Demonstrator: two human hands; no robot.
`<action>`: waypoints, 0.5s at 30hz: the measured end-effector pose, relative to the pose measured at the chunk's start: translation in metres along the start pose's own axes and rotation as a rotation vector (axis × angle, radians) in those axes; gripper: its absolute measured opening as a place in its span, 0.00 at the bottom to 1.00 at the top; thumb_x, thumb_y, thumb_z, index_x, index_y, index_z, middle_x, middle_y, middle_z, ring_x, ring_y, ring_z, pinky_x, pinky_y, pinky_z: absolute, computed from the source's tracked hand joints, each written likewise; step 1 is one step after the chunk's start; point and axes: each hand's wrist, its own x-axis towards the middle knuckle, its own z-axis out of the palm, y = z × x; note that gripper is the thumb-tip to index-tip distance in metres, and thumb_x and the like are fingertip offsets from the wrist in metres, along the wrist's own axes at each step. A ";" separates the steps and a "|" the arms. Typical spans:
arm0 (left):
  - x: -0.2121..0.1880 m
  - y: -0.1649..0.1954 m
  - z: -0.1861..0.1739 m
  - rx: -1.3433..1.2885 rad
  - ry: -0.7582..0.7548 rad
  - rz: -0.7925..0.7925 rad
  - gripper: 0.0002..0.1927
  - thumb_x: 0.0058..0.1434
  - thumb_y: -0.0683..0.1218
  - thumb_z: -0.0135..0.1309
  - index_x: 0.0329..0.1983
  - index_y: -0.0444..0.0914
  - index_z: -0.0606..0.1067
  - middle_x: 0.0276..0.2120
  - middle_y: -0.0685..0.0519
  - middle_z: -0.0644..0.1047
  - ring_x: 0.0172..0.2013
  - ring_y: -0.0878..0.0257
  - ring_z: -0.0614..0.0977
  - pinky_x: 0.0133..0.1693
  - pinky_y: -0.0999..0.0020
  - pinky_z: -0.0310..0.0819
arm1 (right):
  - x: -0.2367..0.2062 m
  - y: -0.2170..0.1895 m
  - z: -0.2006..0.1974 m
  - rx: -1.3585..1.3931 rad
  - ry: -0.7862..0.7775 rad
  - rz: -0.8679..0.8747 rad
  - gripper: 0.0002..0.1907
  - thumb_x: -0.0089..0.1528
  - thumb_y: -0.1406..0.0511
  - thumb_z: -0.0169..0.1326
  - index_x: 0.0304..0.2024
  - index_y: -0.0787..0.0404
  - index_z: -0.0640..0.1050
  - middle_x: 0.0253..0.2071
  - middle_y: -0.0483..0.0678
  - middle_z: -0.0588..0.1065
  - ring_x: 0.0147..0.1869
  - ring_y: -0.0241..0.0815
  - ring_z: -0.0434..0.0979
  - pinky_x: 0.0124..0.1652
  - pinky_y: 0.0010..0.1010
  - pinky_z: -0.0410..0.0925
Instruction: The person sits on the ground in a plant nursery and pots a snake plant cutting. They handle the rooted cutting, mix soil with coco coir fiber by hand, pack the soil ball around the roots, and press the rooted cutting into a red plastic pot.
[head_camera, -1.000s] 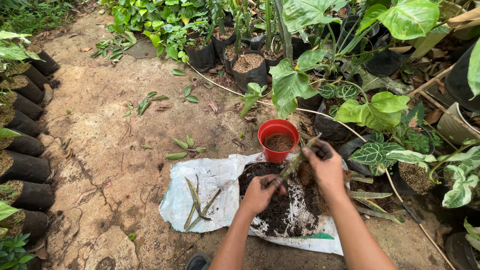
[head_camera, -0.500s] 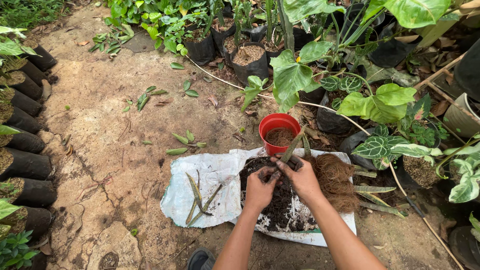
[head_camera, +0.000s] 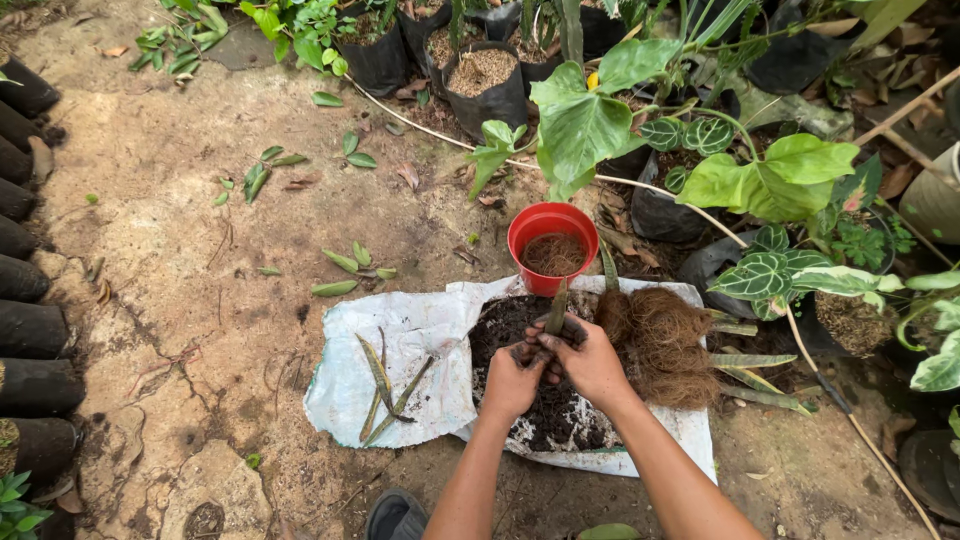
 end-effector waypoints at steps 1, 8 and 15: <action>0.000 -0.005 0.001 0.033 0.014 0.014 0.06 0.65 0.37 0.54 0.39 0.28 0.79 0.30 0.49 0.84 0.30 0.64 0.85 0.37 0.66 0.81 | 0.002 0.005 -0.001 0.015 0.009 0.000 0.10 0.66 0.73 0.51 0.49 0.67 0.77 0.45 0.50 0.82 0.40 0.40 0.80 0.30 0.34 0.71; -0.006 -0.007 -0.001 0.388 -0.005 0.088 0.20 0.56 0.47 0.65 0.49 0.33 0.79 0.43 0.44 0.83 0.43 0.56 0.85 0.48 0.61 0.79 | 0.014 0.032 -0.021 -0.225 0.113 -0.170 0.09 0.64 0.74 0.52 0.47 0.69 0.79 0.43 0.50 0.83 0.48 0.37 0.83 0.51 0.31 0.73; 0.025 0.008 0.010 1.272 -0.169 0.150 0.53 0.50 0.63 0.69 0.74 0.47 0.57 0.74 0.44 0.52 0.73 0.42 0.52 0.69 0.37 0.44 | 0.012 0.044 -0.036 -0.380 0.189 -0.115 0.10 0.63 0.74 0.53 0.46 0.67 0.80 0.41 0.48 0.84 0.47 0.36 0.84 0.51 0.29 0.73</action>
